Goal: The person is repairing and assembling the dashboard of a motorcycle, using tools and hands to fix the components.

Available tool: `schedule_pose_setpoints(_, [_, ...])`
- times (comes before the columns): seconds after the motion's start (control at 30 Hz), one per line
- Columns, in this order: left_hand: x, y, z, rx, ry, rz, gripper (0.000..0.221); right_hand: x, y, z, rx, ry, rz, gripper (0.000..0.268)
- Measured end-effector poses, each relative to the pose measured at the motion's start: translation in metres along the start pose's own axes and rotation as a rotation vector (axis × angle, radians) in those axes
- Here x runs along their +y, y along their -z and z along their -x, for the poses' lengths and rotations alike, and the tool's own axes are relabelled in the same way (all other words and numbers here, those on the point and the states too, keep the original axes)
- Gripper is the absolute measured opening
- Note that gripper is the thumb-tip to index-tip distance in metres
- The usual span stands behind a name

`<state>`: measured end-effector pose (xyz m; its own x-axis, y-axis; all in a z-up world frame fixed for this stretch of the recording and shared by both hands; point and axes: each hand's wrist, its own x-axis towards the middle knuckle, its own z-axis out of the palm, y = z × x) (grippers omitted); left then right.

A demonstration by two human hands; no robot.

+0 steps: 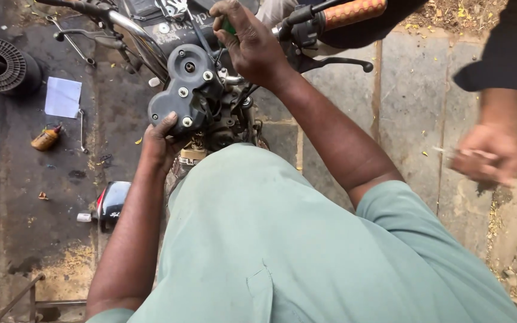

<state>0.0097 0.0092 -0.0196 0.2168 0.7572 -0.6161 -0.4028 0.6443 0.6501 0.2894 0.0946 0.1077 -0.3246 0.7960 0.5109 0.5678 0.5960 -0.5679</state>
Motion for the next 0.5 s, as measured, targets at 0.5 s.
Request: schedule_pose_setpoints(0.5, [0.006,-0.004,0.006,-0.021,-0.019,-0.029,0.067,0.01,0.007,-0.016,-0.167,-0.006,-0.001,0.032])
